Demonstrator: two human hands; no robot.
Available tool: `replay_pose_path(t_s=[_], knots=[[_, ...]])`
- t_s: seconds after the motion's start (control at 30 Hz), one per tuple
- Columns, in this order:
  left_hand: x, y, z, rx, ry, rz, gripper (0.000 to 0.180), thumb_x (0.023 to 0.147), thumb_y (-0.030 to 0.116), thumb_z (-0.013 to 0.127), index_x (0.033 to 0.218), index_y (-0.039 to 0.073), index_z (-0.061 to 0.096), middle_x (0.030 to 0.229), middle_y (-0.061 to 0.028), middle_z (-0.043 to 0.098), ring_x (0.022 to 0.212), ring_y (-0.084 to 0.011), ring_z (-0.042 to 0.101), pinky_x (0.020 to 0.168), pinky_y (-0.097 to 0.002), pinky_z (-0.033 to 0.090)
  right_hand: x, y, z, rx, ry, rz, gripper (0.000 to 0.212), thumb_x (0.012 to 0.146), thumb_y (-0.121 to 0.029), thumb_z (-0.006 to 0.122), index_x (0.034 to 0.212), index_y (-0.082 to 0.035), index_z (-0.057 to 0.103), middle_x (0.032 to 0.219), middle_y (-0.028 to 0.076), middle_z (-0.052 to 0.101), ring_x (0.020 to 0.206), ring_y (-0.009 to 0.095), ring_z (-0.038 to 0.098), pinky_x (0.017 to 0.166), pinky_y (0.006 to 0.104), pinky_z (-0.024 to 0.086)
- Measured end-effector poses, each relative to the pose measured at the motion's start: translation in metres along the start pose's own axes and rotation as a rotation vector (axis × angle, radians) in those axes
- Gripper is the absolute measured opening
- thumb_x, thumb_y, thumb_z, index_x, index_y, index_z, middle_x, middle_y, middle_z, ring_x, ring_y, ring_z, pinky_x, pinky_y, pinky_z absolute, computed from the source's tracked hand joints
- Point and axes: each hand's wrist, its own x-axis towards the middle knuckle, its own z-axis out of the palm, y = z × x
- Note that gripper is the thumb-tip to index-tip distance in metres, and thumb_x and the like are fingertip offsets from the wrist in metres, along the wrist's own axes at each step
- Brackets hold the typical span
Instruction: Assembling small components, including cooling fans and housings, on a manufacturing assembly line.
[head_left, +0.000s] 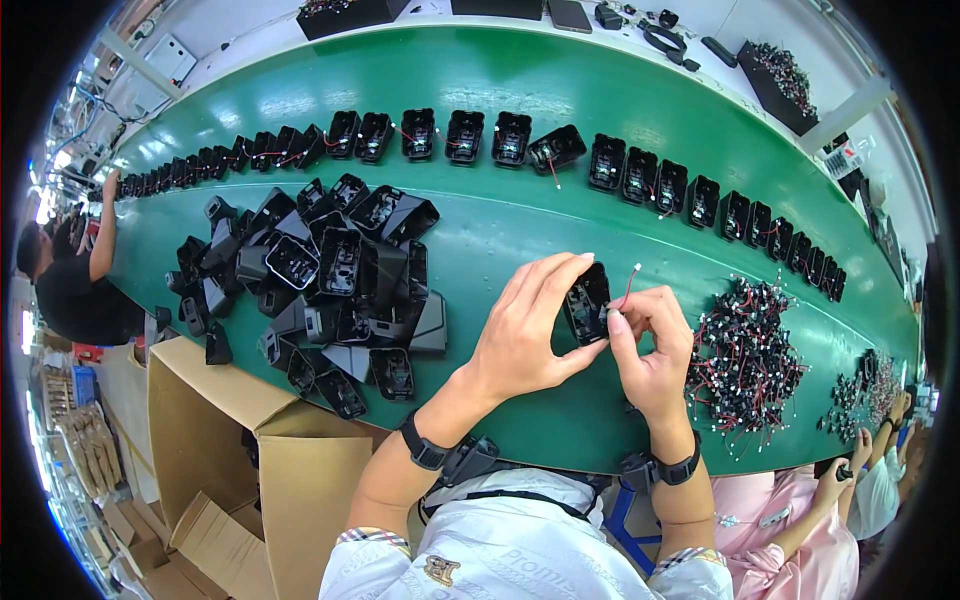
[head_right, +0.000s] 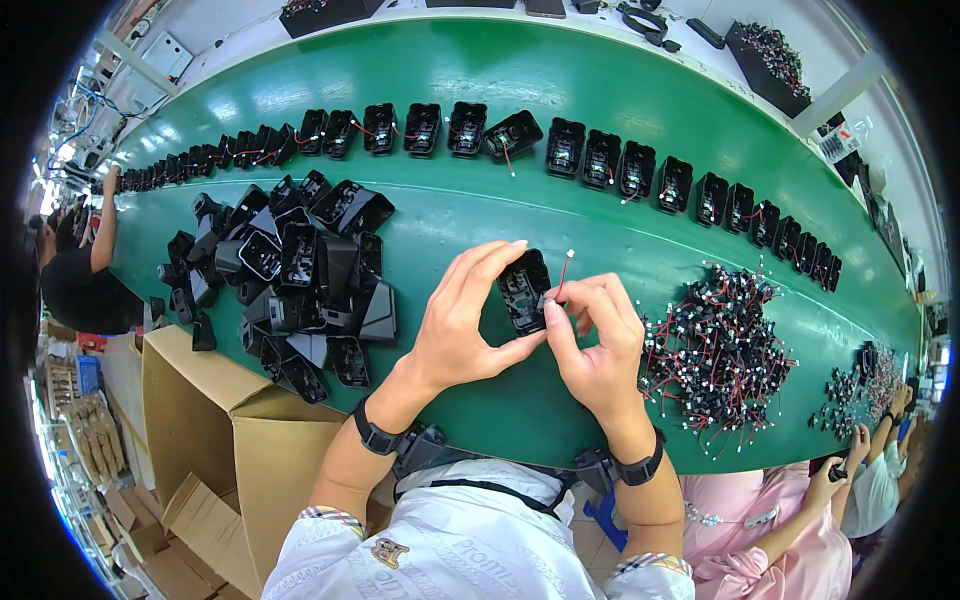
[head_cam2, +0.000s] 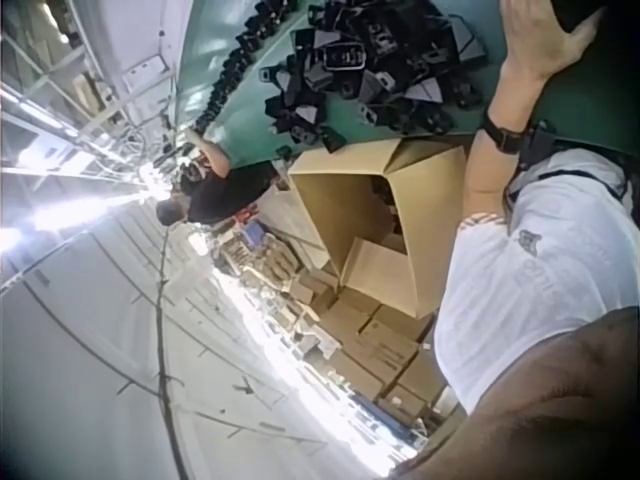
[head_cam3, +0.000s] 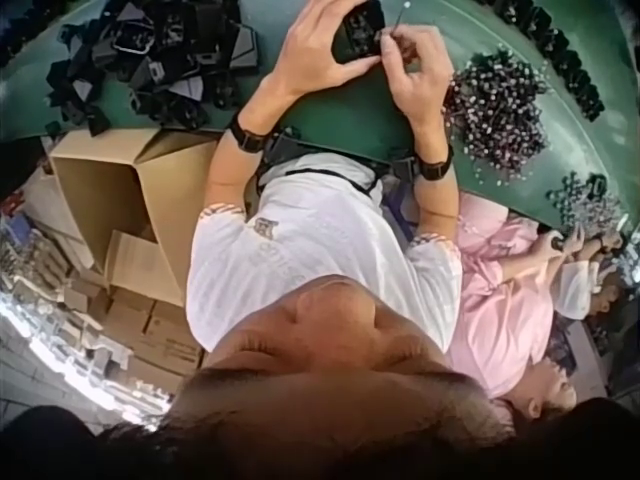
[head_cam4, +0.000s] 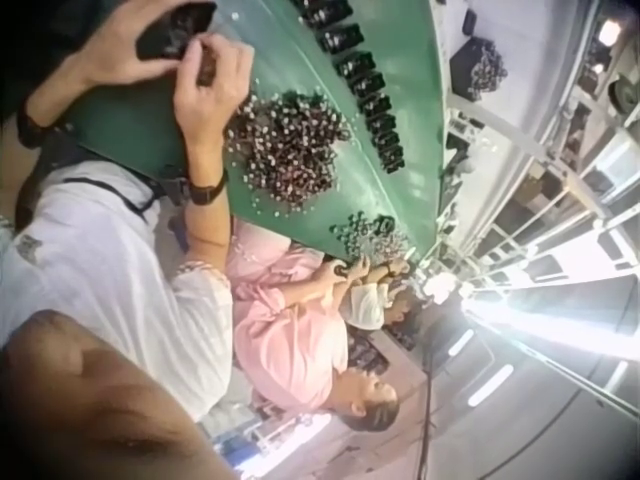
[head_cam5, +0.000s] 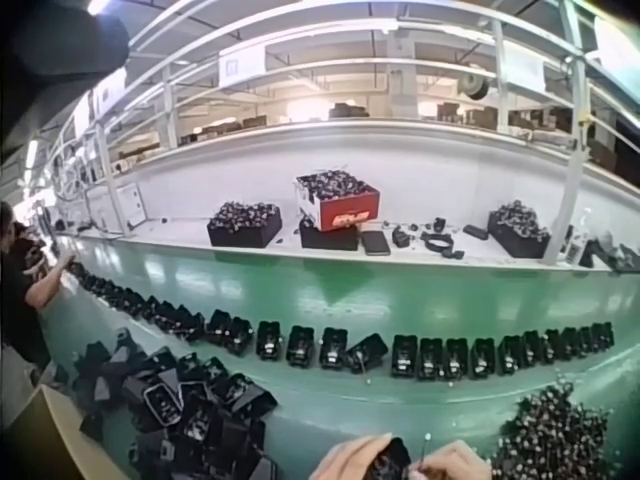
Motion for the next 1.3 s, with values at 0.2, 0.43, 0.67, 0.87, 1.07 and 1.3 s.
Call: replay_pose_path(t_s=[0.2, 0.43, 0.67, 0.87, 1.07, 1.3], knots=[[0.000, -0.001, 0.001, -0.009, 0.054, 0.003, 0.085, 0.069, 0.019, 0.090, 0.143, 0.000, 0.053, 0.132, -0.0201, 0.061, 0.119, -0.0386, 0.061, 0.101, -0.0458, 0.051, 0.005, -0.003, -0.001, 0.034, 0.099, -0.082, 0.009, 0.083, -0.001, 0.078, 0.091, -0.004, 0.074, 0.093, 0.008, 0.066, 0.076, 0.015, 0.061, 0.060, 0.0262, 0.045], [-0.002, 0.000, 0.001, 0.018, 0.007, 0.002, 0.084, 0.070, 0.019, 0.089, 0.143, 0.000, 0.053, 0.133, -0.0203, 0.060, 0.119, -0.0385, 0.061, 0.101, -0.0461, 0.051, 0.000, -0.001, -0.005, 0.007, -0.054, -0.049, 0.011, 0.085, 0.001, 0.077, 0.094, -0.001, 0.072, 0.098, 0.007, 0.067, 0.080, 0.012, 0.060, 0.065, 0.0243, 0.047], [-0.001, 0.000, 0.001, 0.013, -0.007, -0.004, 0.085, 0.070, 0.019, 0.089, 0.144, 0.000, 0.052, 0.134, -0.0205, 0.059, 0.119, -0.0386, 0.061, 0.101, -0.0463, 0.050, 0.002, -0.007, -0.002, 0.049, -0.071, 0.009, 0.012, 0.084, 0.003, 0.078, 0.093, -0.001, 0.072, 0.090, 0.009, 0.069, 0.072, 0.013, 0.061, 0.063, 0.0260, 0.050], [-0.003, -0.001, 0.002, 0.004, -0.032, -0.004, 0.086, 0.070, 0.019, 0.089, 0.145, 0.001, 0.052, 0.134, -0.0199, 0.059, 0.119, -0.0382, 0.060, 0.101, -0.0466, 0.051, 0.009, -0.002, -0.011, -0.129, -0.100, -0.194, 0.016, 0.079, 0.004, 0.081, 0.092, -0.002, 0.074, 0.090, 0.009, 0.069, 0.076, 0.019, 0.064, 0.064, 0.0309, 0.053], [-0.004, -0.002, 0.003, 0.039, -0.077, 0.009, 0.087, 0.068, 0.019, 0.090, 0.145, 0.002, 0.053, 0.134, -0.0180, 0.060, 0.120, -0.0369, 0.061, 0.101, -0.0463, 0.051, 0.007, -0.002, -0.010, -0.257, -0.138, -0.264, 0.018, 0.076, 0.003, 0.082, 0.090, -0.003, 0.074, 0.088, 0.008, 0.065, 0.078, 0.021, 0.062, 0.064, 0.0316, 0.050], [-0.002, -0.001, 0.005, -0.077, -0.043, 0.038, 0.087, 0.066, 0.015, 0.090, 0.144, 0.003, 0.054, 0.134, -0.0173, 0.064, 0.122, -0.0364, 0.062, 0.102, -0.0459, 0.051, 0.004, -0.004, -0.007, -0.098, -0.056, -0.080, 0.017, 0.075, -0.002, 0.085, 0.091, -0.006, 0.080, 0.087, 0.007, 0.058, 0.073, 0.018, 0.060, 0.063, 0.0309, 0.049]])
